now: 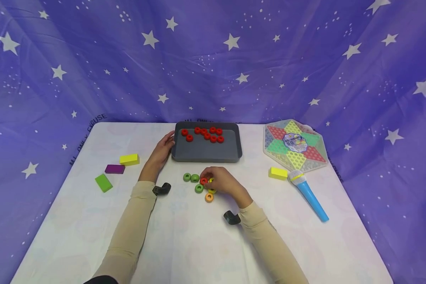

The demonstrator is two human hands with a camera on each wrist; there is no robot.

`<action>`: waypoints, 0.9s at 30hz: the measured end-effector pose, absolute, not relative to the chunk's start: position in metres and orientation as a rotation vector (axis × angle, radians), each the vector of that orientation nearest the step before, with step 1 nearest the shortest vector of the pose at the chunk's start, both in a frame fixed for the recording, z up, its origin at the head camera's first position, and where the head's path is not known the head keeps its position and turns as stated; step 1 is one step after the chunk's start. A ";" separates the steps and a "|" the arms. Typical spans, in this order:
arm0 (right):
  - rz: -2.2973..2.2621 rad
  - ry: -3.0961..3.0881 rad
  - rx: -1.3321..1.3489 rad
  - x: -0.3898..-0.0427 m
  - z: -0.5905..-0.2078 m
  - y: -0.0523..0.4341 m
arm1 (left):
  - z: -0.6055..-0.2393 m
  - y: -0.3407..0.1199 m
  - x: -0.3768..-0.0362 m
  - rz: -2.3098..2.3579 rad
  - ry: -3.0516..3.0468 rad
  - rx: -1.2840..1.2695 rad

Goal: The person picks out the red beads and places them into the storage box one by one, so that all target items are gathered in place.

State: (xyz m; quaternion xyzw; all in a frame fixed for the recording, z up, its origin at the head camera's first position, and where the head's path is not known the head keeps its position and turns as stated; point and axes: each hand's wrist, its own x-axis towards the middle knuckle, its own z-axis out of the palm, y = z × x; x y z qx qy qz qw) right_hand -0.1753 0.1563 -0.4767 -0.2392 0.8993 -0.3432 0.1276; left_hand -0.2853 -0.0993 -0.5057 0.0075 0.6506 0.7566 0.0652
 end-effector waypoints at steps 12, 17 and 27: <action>-1.010 2.658 -0.704 -0.181 -0.465 0.157 | -0.503 -0.099 -0.287 2.267 1.954 0.005; -1.076 2.670 -0.665 -0.191 -0.449 0.159 | -0.503 -0.100 -0.287 2.261 1.955 0.007; -1.081 2.732 -0.619 -0.239 -0.431 0.155 | -0.504 -0.100 -0.285 2.264 1.970 0.003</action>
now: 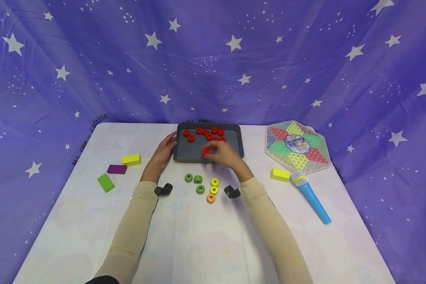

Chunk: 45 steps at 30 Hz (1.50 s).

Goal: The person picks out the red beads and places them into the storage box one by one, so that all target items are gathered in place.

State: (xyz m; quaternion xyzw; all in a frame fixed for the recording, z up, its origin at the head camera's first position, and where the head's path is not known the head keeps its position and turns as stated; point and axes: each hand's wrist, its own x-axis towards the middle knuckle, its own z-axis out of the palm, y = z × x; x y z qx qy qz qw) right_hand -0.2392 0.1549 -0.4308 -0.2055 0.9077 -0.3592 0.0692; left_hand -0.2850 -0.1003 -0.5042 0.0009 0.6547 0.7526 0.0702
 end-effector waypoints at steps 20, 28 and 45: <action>-0.840 2.646 -0.476 -0.328 -0.432 0.119 | -0.502 -0.102 -0.278 2.226 2.010 -0.028; -0.757 2.638 -0.469 -0.338 -0.431 0.118 | -0.504 -0.103 -0.276 2.257 2.005 0.028; -0.690 2.619 -0.482 -0.343 -0.434 0.117 | -0.506 -0.100 -0.271 2.250 2.026 0.009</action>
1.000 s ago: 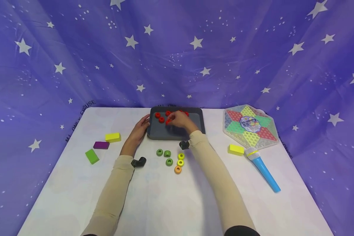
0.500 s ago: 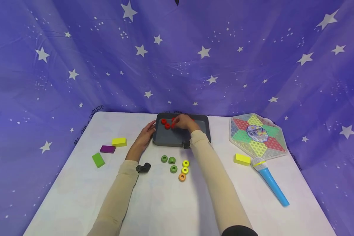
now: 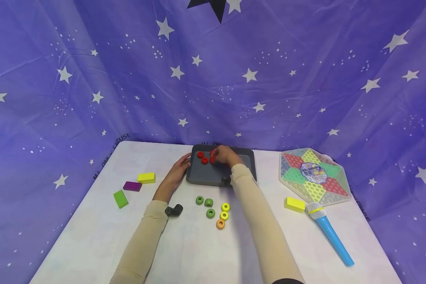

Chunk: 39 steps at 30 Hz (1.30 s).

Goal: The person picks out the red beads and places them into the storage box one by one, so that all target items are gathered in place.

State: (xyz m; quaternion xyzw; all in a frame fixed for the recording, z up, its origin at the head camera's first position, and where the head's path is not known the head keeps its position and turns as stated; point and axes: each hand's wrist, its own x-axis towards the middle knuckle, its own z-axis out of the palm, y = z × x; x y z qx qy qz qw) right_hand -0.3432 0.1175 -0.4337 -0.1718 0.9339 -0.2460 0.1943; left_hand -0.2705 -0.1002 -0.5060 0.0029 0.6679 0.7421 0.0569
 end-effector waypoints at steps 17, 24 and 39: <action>-0.701 2.660 -0.522 -0.347 -0.431 0.117 | -0.501 -0.101 -0.280 2.249 2.043 0.057; -0.744 2.722 -0.621 -0.345 -0.423 0.112 | -0.494 -0.107 -0.278 2.255 2.031 0.078; -0.869 2.984 -0.666 -0.292 -0.385 0.139 | -0.487 -0.105 -0.287 2.250 2.045 0.074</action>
